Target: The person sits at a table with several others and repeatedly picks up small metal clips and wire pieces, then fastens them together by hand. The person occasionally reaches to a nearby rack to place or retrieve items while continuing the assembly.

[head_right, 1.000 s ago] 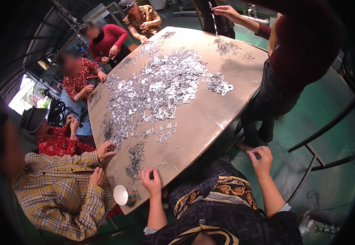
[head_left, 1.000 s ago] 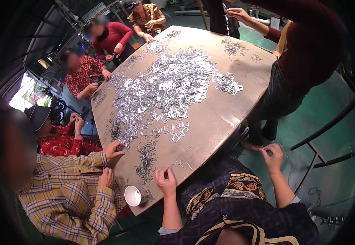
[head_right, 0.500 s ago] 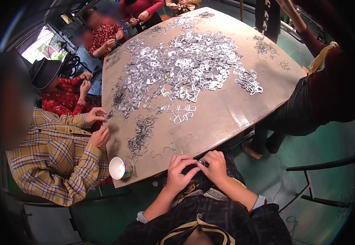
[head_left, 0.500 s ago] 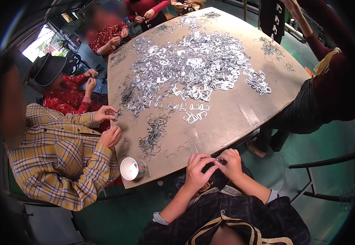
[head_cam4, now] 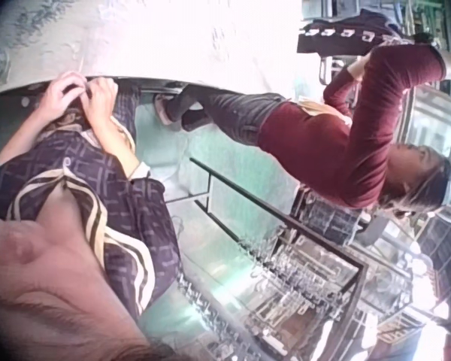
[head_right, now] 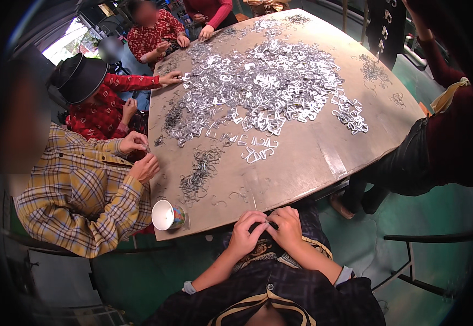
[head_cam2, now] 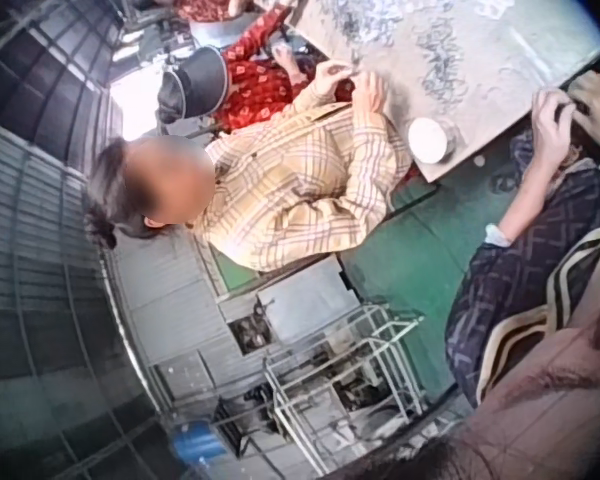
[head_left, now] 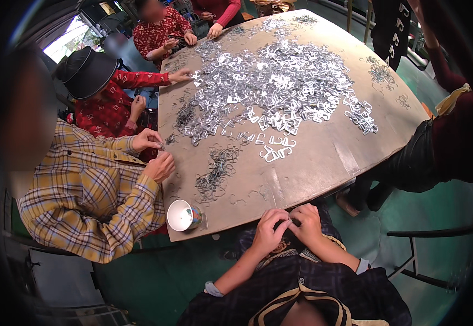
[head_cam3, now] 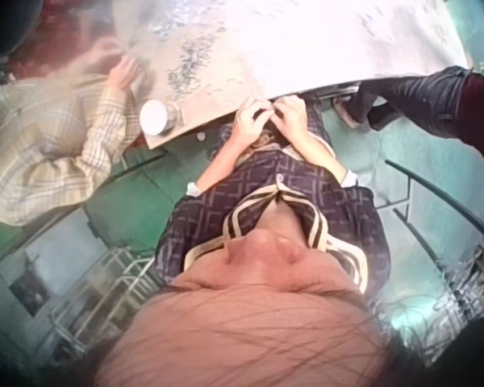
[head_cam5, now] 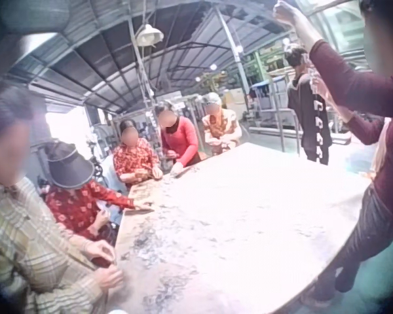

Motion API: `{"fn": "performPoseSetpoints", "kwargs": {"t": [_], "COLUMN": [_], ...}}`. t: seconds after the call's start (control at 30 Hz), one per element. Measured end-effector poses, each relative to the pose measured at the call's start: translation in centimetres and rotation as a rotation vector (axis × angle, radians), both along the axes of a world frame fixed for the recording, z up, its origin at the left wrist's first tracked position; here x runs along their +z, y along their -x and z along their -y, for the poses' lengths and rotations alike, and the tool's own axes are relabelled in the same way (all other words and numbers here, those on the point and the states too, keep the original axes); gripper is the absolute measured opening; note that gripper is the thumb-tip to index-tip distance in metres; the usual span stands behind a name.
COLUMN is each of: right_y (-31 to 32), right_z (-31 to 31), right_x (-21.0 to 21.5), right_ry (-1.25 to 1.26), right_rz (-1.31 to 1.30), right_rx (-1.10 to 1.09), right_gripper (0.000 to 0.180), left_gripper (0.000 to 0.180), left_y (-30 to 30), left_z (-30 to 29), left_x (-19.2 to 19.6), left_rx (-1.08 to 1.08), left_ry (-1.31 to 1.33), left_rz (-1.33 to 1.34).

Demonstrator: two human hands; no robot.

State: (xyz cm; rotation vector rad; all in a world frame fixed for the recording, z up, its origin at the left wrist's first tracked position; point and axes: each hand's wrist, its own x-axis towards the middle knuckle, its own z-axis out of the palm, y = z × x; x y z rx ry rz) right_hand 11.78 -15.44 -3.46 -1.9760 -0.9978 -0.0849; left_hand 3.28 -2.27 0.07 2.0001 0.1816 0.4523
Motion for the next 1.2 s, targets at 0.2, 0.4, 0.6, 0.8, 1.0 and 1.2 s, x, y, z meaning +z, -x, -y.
{"fn": "performPoseSetpoints", "kwargs": {"t": [0.2,0.4,0.6,0.8,1.0,1.2], "right_y": [-1.9,-8.1,-13.1,-14.6,-14.8,-14.4], "right_z": [1.3,-2.6,-9.4,-11.6,-12.6,-12.1], "right_x": [1.6,1.0,-0.1,-1.2,-1.7,0.0], "right_ry": [-0.129,0.003,0.159,0.252,0.386,0.081], "right_rz": [0.034,0.146,0.473,0.582,0.744,0.385], "right_rx": [0.141,0.01,0.038,0.088,0.073,0.061], "right_gripper": [0.026,0.025,0.016,0.01,0.009,0.005], "left_gripper": [0.009,0.009,0.008,0.008,0.009,0.008], "left_y": [1.4,2.0,3.0,3.6,3.4,3.3], "left_z": [-0.9,-0.5,0.3,0.3,0.1,0.0], "left_x": [-0.6,-0.3,-0.8,-1.4,-1.3,-0.9], "left_rx": [-0.013,-0.037,-0.045,-0.018,-0.01,0.017], "left_ry": [0.111,-0.026,-0.081,-0.099,-0.116,-0.102], "left_rz": [-0.046,-0.001,-0.018,-0.028,-0.047,-0.052]}}
